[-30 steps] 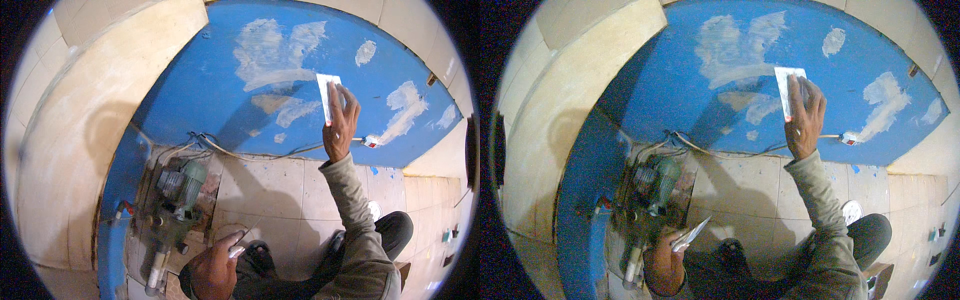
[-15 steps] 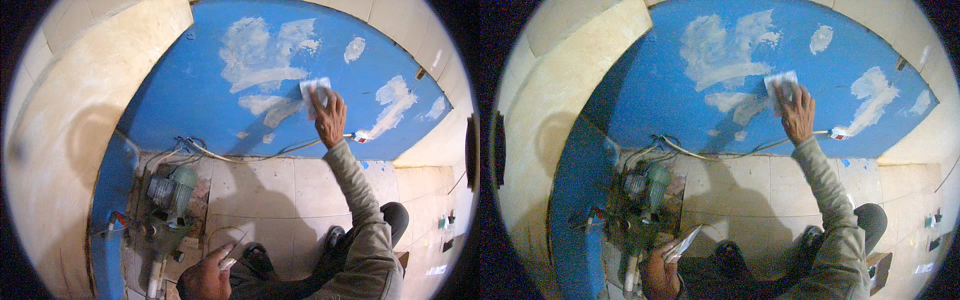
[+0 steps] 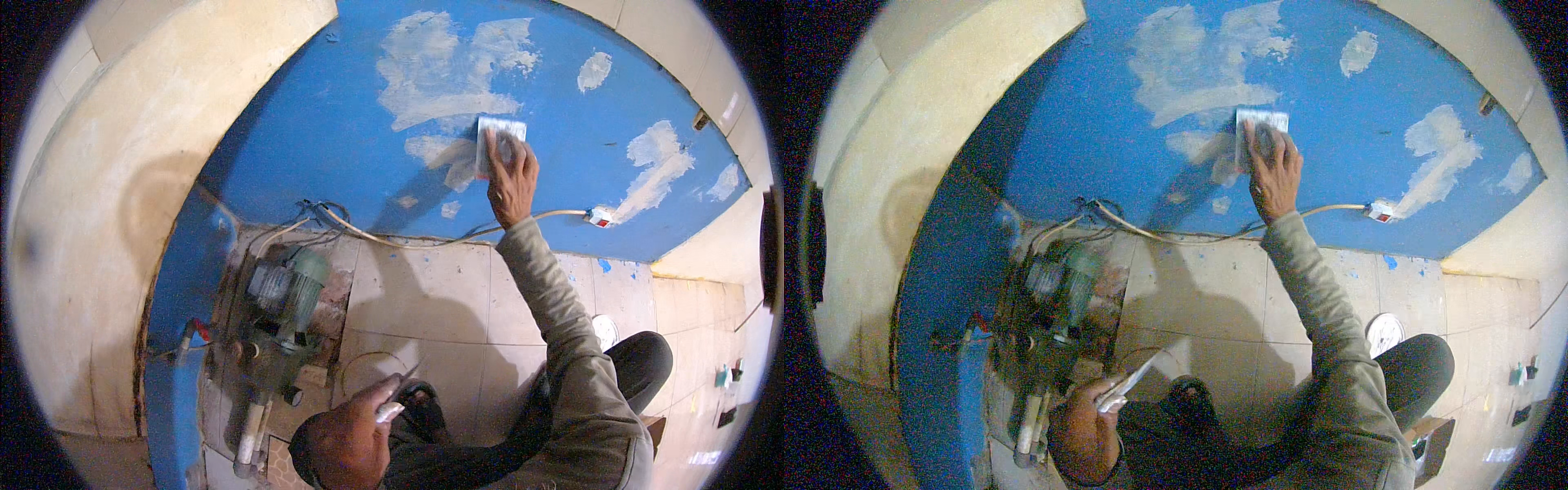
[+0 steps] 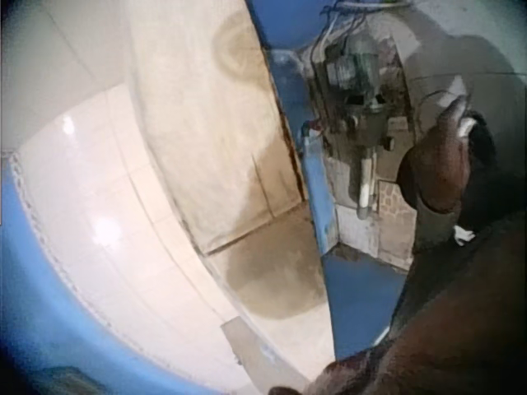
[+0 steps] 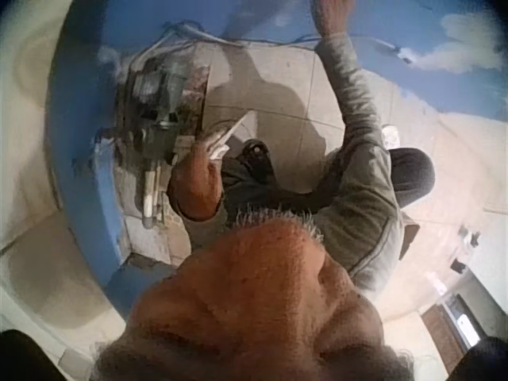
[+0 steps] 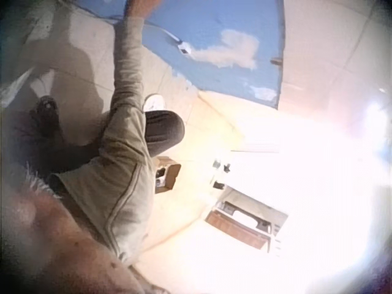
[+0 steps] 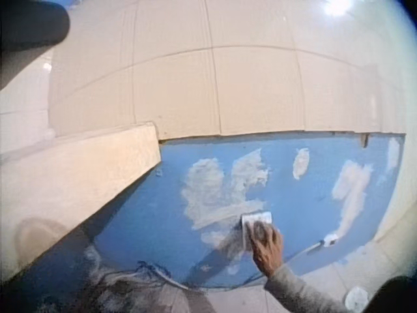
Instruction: The person applies white filler paste to a blue wall using a putty knife. They scoop the paste from a container and spread it over damaged areas, smoothing the surface to repair the wall.
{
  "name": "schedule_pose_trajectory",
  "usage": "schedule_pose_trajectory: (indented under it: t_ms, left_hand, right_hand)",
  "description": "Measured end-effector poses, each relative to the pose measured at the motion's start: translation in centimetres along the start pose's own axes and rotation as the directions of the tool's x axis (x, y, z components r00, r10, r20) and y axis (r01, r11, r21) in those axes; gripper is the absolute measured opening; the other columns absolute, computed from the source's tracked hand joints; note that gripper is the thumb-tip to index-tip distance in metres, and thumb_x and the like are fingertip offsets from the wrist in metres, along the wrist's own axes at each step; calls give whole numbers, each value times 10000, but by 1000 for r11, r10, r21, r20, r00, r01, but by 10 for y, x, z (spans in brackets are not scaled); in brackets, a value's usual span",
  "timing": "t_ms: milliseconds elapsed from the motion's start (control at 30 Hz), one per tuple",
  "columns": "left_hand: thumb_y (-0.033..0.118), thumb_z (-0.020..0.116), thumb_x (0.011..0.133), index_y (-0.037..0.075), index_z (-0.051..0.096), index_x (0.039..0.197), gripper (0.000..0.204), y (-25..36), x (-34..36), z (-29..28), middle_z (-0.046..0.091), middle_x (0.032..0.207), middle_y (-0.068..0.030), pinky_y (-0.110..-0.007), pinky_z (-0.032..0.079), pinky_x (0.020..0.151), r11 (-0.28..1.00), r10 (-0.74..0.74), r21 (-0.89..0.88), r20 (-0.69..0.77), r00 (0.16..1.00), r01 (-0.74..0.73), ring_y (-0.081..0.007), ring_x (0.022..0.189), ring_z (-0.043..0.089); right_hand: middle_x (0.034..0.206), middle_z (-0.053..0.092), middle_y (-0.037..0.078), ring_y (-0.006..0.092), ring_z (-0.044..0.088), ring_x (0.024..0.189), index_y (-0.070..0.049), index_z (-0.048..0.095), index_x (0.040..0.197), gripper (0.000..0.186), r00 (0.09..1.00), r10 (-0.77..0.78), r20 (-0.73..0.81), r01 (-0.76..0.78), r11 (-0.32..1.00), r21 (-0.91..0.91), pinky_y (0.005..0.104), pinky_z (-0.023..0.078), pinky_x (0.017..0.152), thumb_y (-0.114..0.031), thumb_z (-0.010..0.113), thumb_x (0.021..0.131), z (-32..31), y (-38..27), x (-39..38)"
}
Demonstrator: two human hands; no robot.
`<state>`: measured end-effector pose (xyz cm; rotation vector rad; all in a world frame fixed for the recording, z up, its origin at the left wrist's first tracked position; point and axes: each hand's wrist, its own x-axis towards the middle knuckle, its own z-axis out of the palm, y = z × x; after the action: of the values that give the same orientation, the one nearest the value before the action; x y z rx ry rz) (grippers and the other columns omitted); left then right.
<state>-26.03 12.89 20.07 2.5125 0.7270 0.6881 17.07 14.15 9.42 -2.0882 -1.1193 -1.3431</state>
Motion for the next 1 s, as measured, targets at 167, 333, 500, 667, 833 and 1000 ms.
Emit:
schedule_pose_trajectory:
  t_ms: [167,333,500,667,833,1000]
  left_hand:
    - [257,479,1001,19,642,1137,319,3,3,2,676,804,-160,-336,508,560,990,50,-128,-92,995,-61,-258,619,640]
    - [258,534,948,45,641,1120,294,12,7,-7,690,919,-170,-386,521,719,963,-247,-52,234,940,266,-309,776,667]
    - [283,520,954,48,633,1123,311,9,5,-1,685,920,-185,-388,521,718,964,-238,-62,223,945,258,-325,777,665]
    - [191,482,982,17,631,1152,284,1,5,7,673,845,-179,-347,518,585,995,8,-96,19,1000,-7,-292,638,639]
    - [171,473,978,2,622,1139,277,-4,1,6,655,786,-179,-346,488,537,998,61,-31,-26,998,-62,-292,581,610]
    - [199,527,961,14,617,1147,277,1,5,7,646,757,-185,-344,461,498,999,5,-41,40,999,-3,-295,547,598]
  right_hand:
    - [1310,483,169,344,461,1164,-213,462,1446,648,964,217,-156,-201,973,117,441,364,971,-74,556,820,-4,-22,7]
    - [1324,478,182,348,427,1185,-169,450,1457,555,940,272,-208,-243,958,154,440,340,990,-283,538,922,23,-61,33]
    - [1408,406,138,355,416,1192,-278,420,1469,665,979,199,42,-203,972,119,477,346,923,-154,626,849,57,-108,-4]
    - [1429,402,125,338,408,1243,-254,393,1485,693,972,-16,236,-34,978,206,451,348,902,-114,572,831,50,-111,-68]
    - [1402,445,131,332,435,1226,-225,439,1461,642,977,19,214,-51,988,148,462,355,913,-105,525,836,-2,-72,-84]
    - [1370,482,155,356,447,1199,-186,454,1456,668,961,256,-105,-251,966,59,455,347,977,-26,515,811,-11,-6,-13]
